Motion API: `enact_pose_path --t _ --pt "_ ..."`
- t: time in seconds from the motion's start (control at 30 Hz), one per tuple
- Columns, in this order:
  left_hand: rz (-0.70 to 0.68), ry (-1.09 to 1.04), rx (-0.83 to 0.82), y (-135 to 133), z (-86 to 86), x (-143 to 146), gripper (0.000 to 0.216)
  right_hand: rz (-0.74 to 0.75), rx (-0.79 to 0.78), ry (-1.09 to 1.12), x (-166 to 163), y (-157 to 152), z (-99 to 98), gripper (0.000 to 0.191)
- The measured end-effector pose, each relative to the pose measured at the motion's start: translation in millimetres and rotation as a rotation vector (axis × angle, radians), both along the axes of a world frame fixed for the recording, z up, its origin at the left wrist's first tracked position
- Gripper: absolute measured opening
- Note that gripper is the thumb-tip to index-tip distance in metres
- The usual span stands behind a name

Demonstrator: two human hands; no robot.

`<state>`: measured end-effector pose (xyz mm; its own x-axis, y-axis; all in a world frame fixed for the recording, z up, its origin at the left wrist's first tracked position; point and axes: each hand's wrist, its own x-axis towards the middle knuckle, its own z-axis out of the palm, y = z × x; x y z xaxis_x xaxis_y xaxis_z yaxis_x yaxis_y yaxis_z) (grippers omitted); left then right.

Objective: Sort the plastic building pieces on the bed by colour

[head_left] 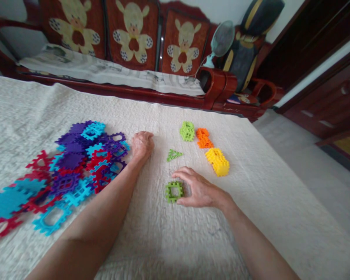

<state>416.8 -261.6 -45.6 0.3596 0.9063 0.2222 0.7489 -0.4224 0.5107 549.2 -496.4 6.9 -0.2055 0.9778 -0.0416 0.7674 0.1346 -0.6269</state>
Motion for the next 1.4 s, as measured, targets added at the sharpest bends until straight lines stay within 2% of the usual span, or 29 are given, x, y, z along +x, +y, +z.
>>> enact_pose_path --t 0.07,0.27,0.4,0.53,0.6,0.67,0.93,1.0,1.07,1.13,1.2,1.33,1.4 --pt "0.002 0.001 0.008 1 -0.8 0 0.04 0.001 -0.022 -0.074 -8 -4 3.8 0.068" --pt "-0.003 0.003 0.019 2 -2.6 0 0.038 -0.011 -0.027 -0.208 -24 -6 7.6 0.057" --pt "0.003 -0.003 0.033 3 -4.8 0 0.036 -0.064 0.041 -0.2 -8 11 4.8 0.054" --pt "-0.002 -0.005 0.032 3 -4.4 0 0.037 -0.159 0.128 -0.205 16 32 -1.1 0.042" --pt "-0.002 -0.006 0.026 2 -3.4 0 0.037 -0.18 0.152 -0.183 24 37 -6.0 0.039" --pt "0.0 -0.007 0.017 2 -2.6 0 0.038 -0.182 0.174 -0.138 29 37 -11.2 0.044" --pt "-0.004 -0.007 0.019 3 -1.9 0 0.038 -0.086 0.206 0.026 32 31 -18.5 0.062" --pt "-0.006 -0.008 0.024 2 -2.0 0 0.038 -0.032 0.219 0.068 30 31 -18.1 0.055" --pt "-0.007 -0.009 0.03 2 -2.3 0 0.037 -0.022 0.221 0.116 27 31 -16.8 0.04" --pt "-0.011 -0.008 0.036 2 -2.8 -1 0.037 -0.087 0.198 0.161 25 32 -14.3 0.027" --pt "-0.015 -0.006 0.044 2 -3.3 -1 0.037 -0.198 0.194 0.17 26 33 -11.3 0.021" --pt "-0.015 -0.003 0.052 2 -3.8 -1 0.037 -0.407 0.278 -0.025 39 32 -9.7 0.028" --pt "-0.018 -0.004 0.05 2 -3.8 -1 0.037 -0.452 0.244 -0.154 46 31 -12.8 0.033"
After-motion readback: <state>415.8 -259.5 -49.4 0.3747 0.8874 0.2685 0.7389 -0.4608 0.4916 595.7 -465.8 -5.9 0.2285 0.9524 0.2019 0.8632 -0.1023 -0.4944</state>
